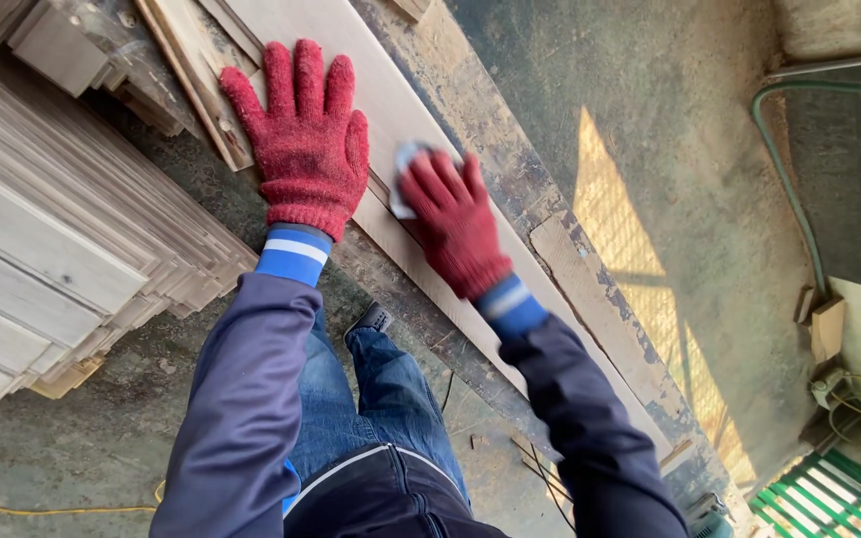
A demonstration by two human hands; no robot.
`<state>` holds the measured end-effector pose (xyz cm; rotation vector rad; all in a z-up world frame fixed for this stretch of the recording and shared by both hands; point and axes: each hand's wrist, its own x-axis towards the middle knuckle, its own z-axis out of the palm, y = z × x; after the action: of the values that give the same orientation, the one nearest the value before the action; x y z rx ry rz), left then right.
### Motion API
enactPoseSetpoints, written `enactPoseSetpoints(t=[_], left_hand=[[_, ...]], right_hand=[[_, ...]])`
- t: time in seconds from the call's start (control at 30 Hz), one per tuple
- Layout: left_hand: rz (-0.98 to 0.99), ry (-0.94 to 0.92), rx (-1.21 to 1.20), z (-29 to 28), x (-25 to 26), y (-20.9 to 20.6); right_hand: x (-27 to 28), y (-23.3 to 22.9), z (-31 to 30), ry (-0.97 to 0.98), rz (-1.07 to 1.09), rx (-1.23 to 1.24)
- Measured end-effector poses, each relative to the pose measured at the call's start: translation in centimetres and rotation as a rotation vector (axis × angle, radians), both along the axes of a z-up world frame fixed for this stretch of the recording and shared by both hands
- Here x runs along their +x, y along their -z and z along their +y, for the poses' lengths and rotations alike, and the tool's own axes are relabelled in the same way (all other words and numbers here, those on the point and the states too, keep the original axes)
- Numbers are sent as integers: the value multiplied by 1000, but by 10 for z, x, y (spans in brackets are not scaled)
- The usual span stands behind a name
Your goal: Manually sanding the edges of wooden planks and using an orbital sander on the surfaces.
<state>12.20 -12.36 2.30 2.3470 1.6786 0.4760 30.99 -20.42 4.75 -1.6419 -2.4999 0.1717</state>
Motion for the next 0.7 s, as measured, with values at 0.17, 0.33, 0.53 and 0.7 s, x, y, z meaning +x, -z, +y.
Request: enactPoseSetpoints(t=[0.17,0.33,0.53,0.7], left_hand=[[61,3,-57,-2,1,-2],[-60,7,-22,1,-2,2],[72,-15,-116,2,1,3],[59,-1,-78,1,-2,10]], right_hand=[[10,-1,-23,18,-36,-34],[74,-29,-149,111,-107,-146],[38,-14,-79,91,-95,-149],[-27,6,24,46,5,14]])
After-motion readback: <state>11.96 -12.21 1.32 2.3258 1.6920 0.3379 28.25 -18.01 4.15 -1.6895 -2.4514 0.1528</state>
